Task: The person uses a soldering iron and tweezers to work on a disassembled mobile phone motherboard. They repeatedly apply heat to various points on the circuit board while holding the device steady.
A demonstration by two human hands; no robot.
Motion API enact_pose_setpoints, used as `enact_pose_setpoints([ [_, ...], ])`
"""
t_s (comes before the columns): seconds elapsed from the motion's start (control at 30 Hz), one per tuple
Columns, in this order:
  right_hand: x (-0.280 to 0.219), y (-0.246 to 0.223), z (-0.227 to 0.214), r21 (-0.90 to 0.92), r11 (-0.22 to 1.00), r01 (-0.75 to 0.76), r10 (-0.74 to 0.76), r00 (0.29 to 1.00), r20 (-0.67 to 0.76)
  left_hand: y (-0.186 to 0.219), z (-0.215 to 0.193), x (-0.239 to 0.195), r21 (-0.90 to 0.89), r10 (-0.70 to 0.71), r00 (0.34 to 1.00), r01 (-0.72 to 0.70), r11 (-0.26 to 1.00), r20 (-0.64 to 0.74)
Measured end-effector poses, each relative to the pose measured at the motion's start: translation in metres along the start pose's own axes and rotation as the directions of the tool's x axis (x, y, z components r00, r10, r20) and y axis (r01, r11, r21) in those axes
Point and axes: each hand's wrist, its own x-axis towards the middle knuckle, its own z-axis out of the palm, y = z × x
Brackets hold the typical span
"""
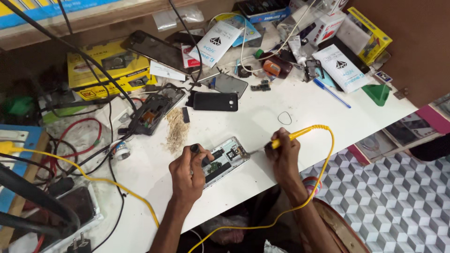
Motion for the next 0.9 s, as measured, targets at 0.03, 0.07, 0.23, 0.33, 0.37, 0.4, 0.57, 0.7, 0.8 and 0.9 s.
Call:
enact_pose_setpoints([
  [0.03, 0.001, -0.001, 0.003, -0.020, 1.000, 0.014, -0.013, 0.998, 0.067, 0.000, 0.001, 0.001, -0.003, 0.008, 1.000, -0.008, 1.000, -0.005],
  [0.07, -0.001, -0.001, 0.004, -0.113, 0.993, 0.023, -0.016, 0.997, 0.069, 0.000, 0.001, 0.000, -0.006, 0.012, 1.000, -0.012, 1.000, -0.008],
  [0.23, -0.005, -0.001, 0.011, -0.257, 0.965, 0.045, -0.022, 0.996, 0.091, 0.000, -0.001, -0.003, -0.017, 0.029, 1.000, -0.029, 0.999, 0.001],
  [0.33, -0.003, -0.002, 0.012, -0.297, 0.953, 0.066, -0.046, 0.996, 0.076, 0.000, 0.000, -0.001, -0.015, 0.056, 0.998, -0.056, 0.998, 0.015],
  [0.37, -0.002, -0.002, 0.011, -0.282, 0.957, 0.069, -0.053, 0.997, 0.064, 0.000, 0.001, -0.001, -0.013, 0.066, 0.998, -0.065, 0.998, 0.017],
  [0.4, -0.003, -0.001, 0.011, -0.262, 0.963, 0.065, -0.054, 0.997, 0.050, 0.000, 0.000, -0.002, -0.014, 0.051, 0.999, -0.050, 0.999, 0.011],
  [0.57, -0.003, 0.000, 0.013, -0.228, 0.966, 0.120, -0.114, 0.993, 0.037, 0.000, -0.002, 0.000, -0.031, 0.017, 1.000, -0.017, 0.999, 0.008],
  [0.7, -0.011, -0.001, 0.011, -0.276, 0.958, 0.081, -0.084, 0.996, 0.002, 0.002, 0.000, -0.009, 0.000, -0.020, 1.000, 0.020, 1.000, 0.007],
  [0.8, -0.006, -0.004, 0.017, -0.257, 0.965, 0.047, -0.050, 0.999, -0.005, 0.003, -0.001, -0.001, 0.001, -0.012, 1.000, 0.012, 1.000, 0.003],
  [0.9, -0.007, -0.006, 0.013, -0.249, 0.966, 0.069, -0.069, 0.998, 0.008, 0.004, 0.001, -0.004, -0.037, 0.050, 0.998, -0.051, 0.998, -0.022],
])
